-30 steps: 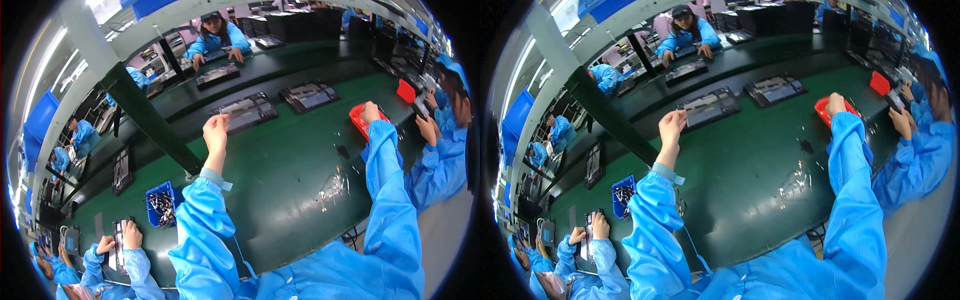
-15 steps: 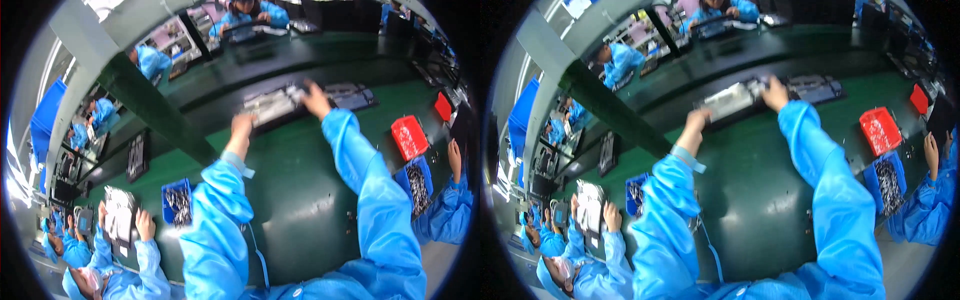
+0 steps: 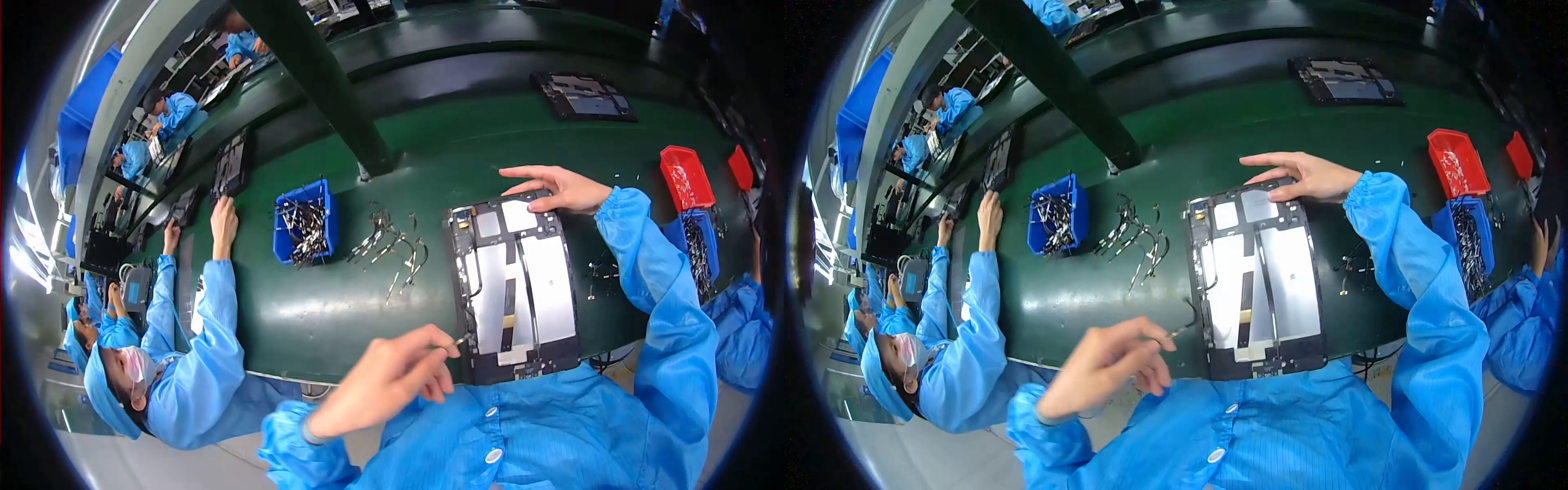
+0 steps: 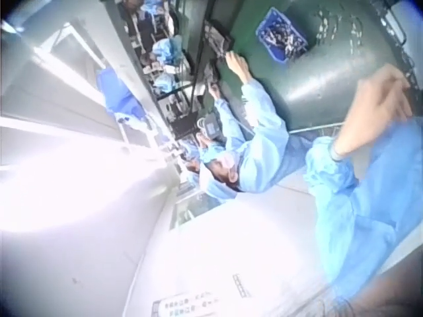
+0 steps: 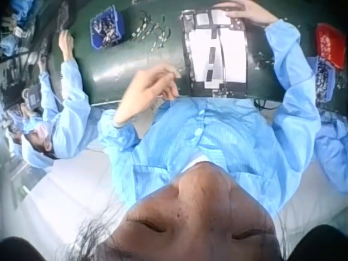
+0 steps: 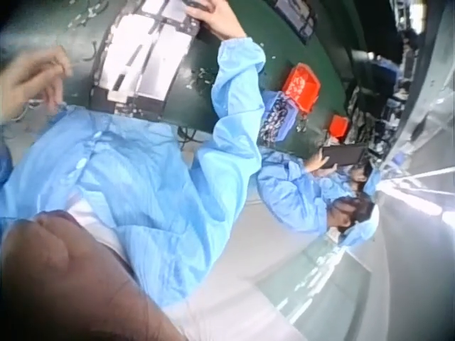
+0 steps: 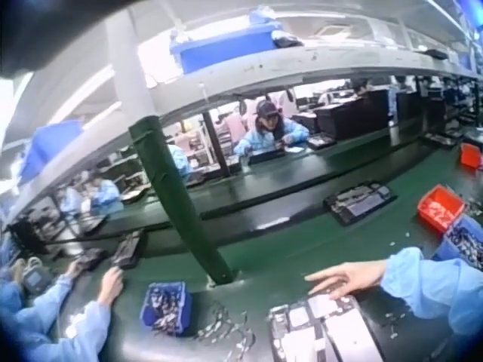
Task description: The person installs internal ribbon cables and connects small electronic components into a tablet chassis by hand on an assembly line.
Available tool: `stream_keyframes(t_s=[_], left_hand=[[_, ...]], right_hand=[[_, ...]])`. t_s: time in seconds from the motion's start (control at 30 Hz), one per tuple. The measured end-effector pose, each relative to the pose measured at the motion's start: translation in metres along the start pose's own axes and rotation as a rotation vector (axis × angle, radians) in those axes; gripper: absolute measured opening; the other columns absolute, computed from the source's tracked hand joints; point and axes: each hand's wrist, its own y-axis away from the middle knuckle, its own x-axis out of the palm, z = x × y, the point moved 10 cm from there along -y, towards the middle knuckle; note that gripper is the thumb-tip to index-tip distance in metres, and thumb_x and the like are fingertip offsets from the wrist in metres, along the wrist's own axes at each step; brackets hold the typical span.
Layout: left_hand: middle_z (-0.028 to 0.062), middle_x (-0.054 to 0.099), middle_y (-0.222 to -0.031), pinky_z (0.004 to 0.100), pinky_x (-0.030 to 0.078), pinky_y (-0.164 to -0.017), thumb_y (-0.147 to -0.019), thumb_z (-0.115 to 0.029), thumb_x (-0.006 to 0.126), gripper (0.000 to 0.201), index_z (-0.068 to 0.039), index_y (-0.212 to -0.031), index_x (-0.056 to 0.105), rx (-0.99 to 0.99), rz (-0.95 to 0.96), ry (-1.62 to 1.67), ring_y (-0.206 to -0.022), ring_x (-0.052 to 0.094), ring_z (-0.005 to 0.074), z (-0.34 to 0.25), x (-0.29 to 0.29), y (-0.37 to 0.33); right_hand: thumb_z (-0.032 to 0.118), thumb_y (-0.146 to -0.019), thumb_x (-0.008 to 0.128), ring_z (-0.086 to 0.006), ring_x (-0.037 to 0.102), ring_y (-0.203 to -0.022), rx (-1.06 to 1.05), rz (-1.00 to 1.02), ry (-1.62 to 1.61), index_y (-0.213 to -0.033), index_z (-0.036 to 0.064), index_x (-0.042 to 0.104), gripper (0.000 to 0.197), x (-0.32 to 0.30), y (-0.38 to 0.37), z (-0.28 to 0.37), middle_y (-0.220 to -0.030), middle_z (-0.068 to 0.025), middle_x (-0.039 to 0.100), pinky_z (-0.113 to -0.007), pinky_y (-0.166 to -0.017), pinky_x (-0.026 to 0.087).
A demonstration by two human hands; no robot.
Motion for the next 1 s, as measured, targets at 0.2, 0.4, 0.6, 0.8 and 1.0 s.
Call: stream_keyframes(t_s=[0.2,0.4,0.6,0.8,1.0], left_hand=[[0.0133,0.070,-0.082,0.0273,0.056,-0.066,-0.101,-0.006,0.044,0.018,0.004,-0.112,0.053,0.173,-0.203,0.084,-0.073,0.069,0.0166,0.033,0.020,-0.019],[0.0134,0.071,-0.085,0.0268,0.057,-0.068,-0.101,-0.004,0.043,0.017,0.004,-0.114,0.051,0.258,-0.094,0.196,-0.076,0.071,0.0165,0.033,0.036,-0.044],[0.0153,0.069,-0.092,0.0343,0.056,-0.071,-0.083,-0.020,0.071,0.033,0.006,-0.102,0.064,0.605,-0.354,-0.344,-0.080,0.069,0.0274,0.026,0.009,-0.017],[0.0197,0.064,-0.110,0.0337,0.055,-0.081,-0.078,-0.030,0.073,0.047,0.006,-0.108,0.065,0.647,-0.473,-0.765,-0.095,0.066,0.0304,0.024,-0.004,-0.029],[0.0205,0.065,-0.110,0.0330,0.056,-0.082,-0.089,-0.038,0.061,0.050,0.007,-0.111,0.065,0.706,-0.426,-0.958,-0.094,0.067,0.0293,0.026,0.008,-0.042]], right_hand=[[0.002,-0.081,0.066,-0.0308,0.064,-0.092,-0.400,-0.306,0.807,-0.125,0.0081,0.062,0.045,0.086,0.069,0.097,-0.107,-0.0135,0.065,-0.038,-0.078,0.052],[-0.001,-0.080,0.067,-0.0237,0.068,-0.084,-0.320,-0.336,0.704,-0.109,0.0066,0.071,0.030,0.158,0.084,0.066,-0.096,-0.0097,0.066,-0.031,-0.072,0.057],[-0.001,-0.085,0.068,-0.0112,0.066,-0.069,0.085,-0.458,-0.070,-0.108,-0.0043,0.069,0.023,0.127,0.051,-0.004,-0.082,-0.0080,0.068,-0.024,-0.066,0.055],[-0.004,-0.084,0.070,-0.0113,0.066,-0.069,0.168,-0.463,-0.040,-0.119,-0.0031,0.063,0.036,0.119,0.034,-0.015,-0.079,-0.0062,0.066,-0.024,-0.066,0.056],[-0.005,-0.084,0.068,-0.0100,0.067,-0.068,0.189,-0.482,0.009,-0.118,-0.0030,0.064,0.035,0.118,0.031,-0.013,-0.078,-0.0064,0.067,-0.022,-0.065,0.055]])
